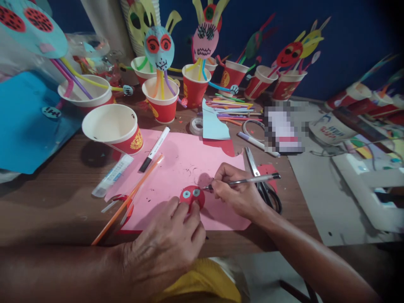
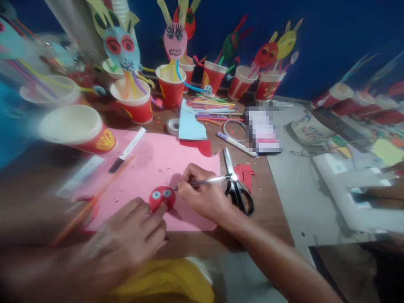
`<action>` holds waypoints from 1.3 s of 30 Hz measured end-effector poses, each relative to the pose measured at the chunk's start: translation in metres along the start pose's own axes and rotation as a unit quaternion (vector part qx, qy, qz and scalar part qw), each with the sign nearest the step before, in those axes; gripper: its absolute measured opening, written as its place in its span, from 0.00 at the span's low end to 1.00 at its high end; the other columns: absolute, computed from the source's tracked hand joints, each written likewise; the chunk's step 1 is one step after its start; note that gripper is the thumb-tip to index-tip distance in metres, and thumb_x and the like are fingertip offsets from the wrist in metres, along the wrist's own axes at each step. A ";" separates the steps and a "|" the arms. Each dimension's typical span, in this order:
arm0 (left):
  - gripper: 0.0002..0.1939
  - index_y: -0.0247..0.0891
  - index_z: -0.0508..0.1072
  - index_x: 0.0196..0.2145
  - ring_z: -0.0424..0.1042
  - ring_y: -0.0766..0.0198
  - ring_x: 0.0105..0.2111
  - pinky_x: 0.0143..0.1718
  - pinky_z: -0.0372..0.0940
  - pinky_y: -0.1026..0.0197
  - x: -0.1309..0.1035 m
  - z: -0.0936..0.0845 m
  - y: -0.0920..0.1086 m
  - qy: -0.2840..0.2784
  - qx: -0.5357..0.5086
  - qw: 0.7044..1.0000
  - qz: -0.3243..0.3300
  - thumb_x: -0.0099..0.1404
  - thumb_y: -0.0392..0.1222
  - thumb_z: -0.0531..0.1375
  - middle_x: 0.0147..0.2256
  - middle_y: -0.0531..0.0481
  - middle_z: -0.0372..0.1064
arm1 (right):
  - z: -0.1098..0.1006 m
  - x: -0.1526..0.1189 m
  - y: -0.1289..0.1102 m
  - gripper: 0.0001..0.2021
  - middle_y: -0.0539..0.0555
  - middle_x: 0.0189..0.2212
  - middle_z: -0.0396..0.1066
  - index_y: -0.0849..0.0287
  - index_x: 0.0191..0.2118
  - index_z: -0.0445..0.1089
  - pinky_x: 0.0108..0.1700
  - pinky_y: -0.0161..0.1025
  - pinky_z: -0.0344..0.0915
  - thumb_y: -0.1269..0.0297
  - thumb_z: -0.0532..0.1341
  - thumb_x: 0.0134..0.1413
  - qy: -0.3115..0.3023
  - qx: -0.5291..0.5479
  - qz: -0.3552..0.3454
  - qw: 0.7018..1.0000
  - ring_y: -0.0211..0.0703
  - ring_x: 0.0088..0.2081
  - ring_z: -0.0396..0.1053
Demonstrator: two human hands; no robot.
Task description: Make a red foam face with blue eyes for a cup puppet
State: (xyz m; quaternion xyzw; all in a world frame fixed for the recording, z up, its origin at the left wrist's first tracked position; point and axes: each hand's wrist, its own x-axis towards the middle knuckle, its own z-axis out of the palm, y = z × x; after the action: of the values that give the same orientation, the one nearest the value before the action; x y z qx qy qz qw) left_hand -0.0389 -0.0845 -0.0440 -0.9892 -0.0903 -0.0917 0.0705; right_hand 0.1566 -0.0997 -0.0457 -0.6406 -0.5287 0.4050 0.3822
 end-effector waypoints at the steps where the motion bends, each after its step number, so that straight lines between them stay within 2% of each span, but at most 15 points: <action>1: 0.08 0.32 0.70 0.36 0.70 0.52 0.33 0.37 0.61 0.48 0.000 0.000 0.000 -0.003 -0.001 1.000 0.001 0.59 0.39 0.57 0.42 0.34 0.71 | 0.000 0.001 0.000 0.07 0.45 0.17 0.62 0.58 0.24 0.59 0.20 0.29 0.56 0.70 0.56 0.50 0.001 0.010 0.003 1.000 0.31 0.19 0.59; 6: 0.08 0.32 0.70 0.35 0.70 0.52 0.33 0.36 0.61 0.49 0.000 -0.001 -0.001 -0.003 0.009 1.000 -0.001 0.59 0.39 0.56 0.43 0.33 0.70 | -0.001 0.002 0.003 0.07 0.45 0.18 0.64 0.58 0.27 0.60 0.19 0.29 0.57 0.65 0.58 0.53 0.025 0.035 0.005 0.999 0.31 0.19 0.60; 11: 0.10 0.31 0.70 0.36 0.69 0.51 0.34 0.36 0.60 0.49 -0.001 -0.002 0.000 -0.023 0.010 1.000 0.015 0.60 0.41 0.57 0.44 0.32 0.69 | -0.001 0.003 0.004 0.04 0.46 0.20 0.66 0.58 0.31 0.62 0.22 0.29 0.61 0.65 0.58 0.54 0.036 0.040 -0.022 0.998 0.33 0.22 0.64; 18: 0.04 0.34 0.69 0.33 0.66 0.53 0.36 0.36 0.59 0.50 -0.006 0.003 0.011 0.003 -0.014 0.999 -0.038 0.61 0.37 0.56 0.43 0.38 0.68 | -0.004 0.003 0.002 0.03 0.46 0.22 0.66 0.59 0.31 0.63 0.24 0.29 0.62 0.67 0.58 0.55 0.050 0.071 -0.059 0.995 0.32 0.23 0.64; 23: 0.08 0.35 0.69 0.31 0.64 0.55 0.36 0.33 0.60 0.51 -0.007 0.003 0.014 0.016 -0.051 0.994 -0.094 0.65 0.37 0.51 0.44 0.40 0.68 | -0.007 0.003 -0.001 0.03 0.46 0.22 0.66 0.59 0.31 0.63 0.24 0.30 0.61 0.67 0.57 0.55 0.058 0.080 -0.070 0.993 0.32 0.22 0.63; 27: 0.07 0.34 0.70 0.33 0.64 0.55 0.37 0.35 0.61 0.51 -0.012 0.003 0.016 0.020 -0.074 0.992 -0.102 0.63 0.34 0.52 0.45 0.40 0.67 | -0.008 0.003 0.001 0.04 0.46 0.22 0.66 0.59 0.31 0.63 0.24 0.30 0.61 0.66 0.57 0.55 0.055 0.076 -0.075 0.993 0.32 0.21 0.62; 31: 0.08 0.32 0.71 0.36 0.65 0.53 0.39 0.38 0.62 0.50 -0.016 0.004 0.021 0.029 -0.068 0.992 -0.101 0.64 0.36 0.52 0.46 0.39 0.67 | -0.005 -0.001 0.004 0.04 0.46 0.22 0.66 0.58 0.32 0.63 0.24 0.31 0.62 0.65 0.57 0.56 0.040 0.071 -0.104 0.991 0.33 0.22 0.64; 35: 0.08 0.33 0.71 0.37 0.66 0.53 0.40 0.39 0.62 0.50 -0.018 0.007 0.025 0.057 -0.062 0.989 -0.119 0.63 0.36 0.53 0.43 0.41 0.69 | -0.001 -0.012 0.002 0.05 0.49 0.27 0.70 0.57 0.38 0.65 0.29 0.32 0.64 0.64 0.57 0.56 0.004 -0.014 -0.147 0.989 0.35 0.26 0.67; 39: 0.07 0.35 0.71 0.35 0.67 0.54 0.39 0.39 0.62 0.51 -0.019 0.008 0.025 0.064 -0.073 0.987 -0.129 0.62 0.34 0.53 0.38 0.44 0.70 | 0.002 -0.022 0.000 0.07 0.52 0.35 0.71 0.57 0.41 0.66 0.32 0.33 0.64 0.67 0.58 0.54 -0.054 -0.136 -0.237 0.960 0.36 0.31 0.68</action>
State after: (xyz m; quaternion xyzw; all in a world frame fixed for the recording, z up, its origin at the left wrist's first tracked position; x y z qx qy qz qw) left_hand -0.0514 -0.1112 -0.0588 -0.9640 -0.2051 -0.1691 -0.0088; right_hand 0.1520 -0.1216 -0.0438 -0.5206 -0.7351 0.2608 0.3473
